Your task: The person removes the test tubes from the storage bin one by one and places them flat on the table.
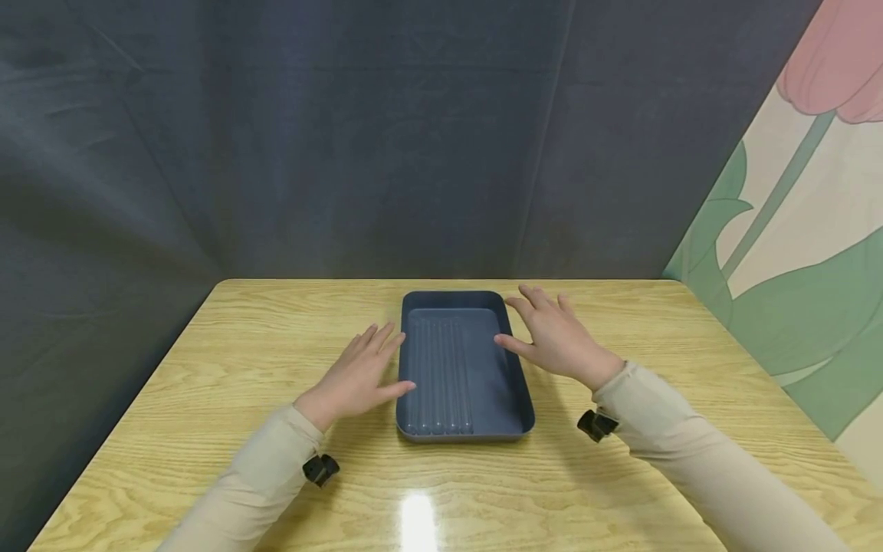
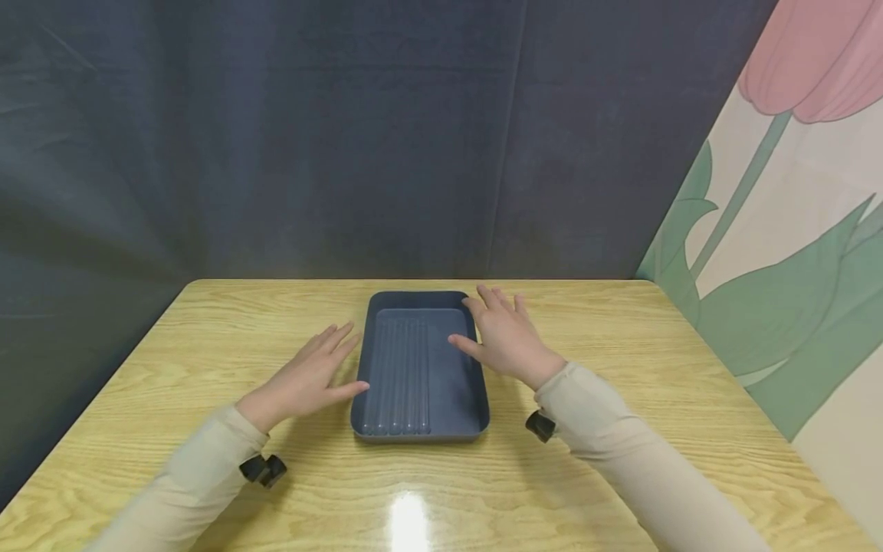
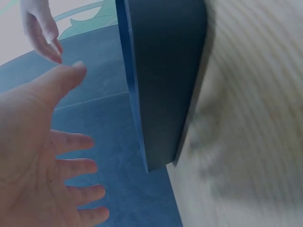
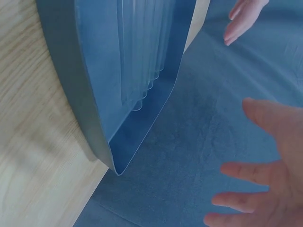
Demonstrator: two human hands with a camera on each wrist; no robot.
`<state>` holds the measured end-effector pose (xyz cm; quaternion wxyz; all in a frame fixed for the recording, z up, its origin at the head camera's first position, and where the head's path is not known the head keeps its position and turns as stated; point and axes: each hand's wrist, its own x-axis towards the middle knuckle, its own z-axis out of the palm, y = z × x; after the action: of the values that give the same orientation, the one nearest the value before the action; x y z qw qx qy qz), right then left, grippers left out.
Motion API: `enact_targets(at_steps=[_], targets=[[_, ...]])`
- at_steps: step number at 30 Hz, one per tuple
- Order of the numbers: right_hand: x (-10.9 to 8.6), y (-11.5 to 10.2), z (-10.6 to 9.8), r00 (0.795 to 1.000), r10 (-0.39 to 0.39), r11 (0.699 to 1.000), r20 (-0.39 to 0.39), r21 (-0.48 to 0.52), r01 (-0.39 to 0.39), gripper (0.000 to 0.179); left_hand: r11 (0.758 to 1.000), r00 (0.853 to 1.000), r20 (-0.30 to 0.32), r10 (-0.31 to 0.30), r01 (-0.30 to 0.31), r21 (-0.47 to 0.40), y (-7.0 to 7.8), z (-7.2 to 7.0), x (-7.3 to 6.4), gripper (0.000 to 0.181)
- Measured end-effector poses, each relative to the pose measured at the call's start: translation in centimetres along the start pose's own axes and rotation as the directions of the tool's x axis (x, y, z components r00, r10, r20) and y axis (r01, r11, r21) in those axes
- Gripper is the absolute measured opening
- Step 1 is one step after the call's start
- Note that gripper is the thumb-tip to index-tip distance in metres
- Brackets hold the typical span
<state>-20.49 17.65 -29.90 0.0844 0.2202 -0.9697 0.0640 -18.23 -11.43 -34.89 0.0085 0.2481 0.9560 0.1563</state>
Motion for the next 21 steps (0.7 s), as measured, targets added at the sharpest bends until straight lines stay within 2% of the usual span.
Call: enact_targets(at_steps=[8, 21], targets=[[0.5, -0.8, 0.2, 1.000, -0.009, 1.000, 0.012, 0.003, 0.009, 0.060, 1.000, 1.000, 0.024, 0.009, -0.010, 0.012, -0.3, 1.2, 0.0, 0.066], [1.5, -1.8, 1.0, 0.999, -0.025, 1.000, 0.023, 0.004, 0.025, 0.056, 1.000, 0.995, 0.094, -0.027, 0.026, 0.012, -0.3, 2.4, 0.0, 0.068]])
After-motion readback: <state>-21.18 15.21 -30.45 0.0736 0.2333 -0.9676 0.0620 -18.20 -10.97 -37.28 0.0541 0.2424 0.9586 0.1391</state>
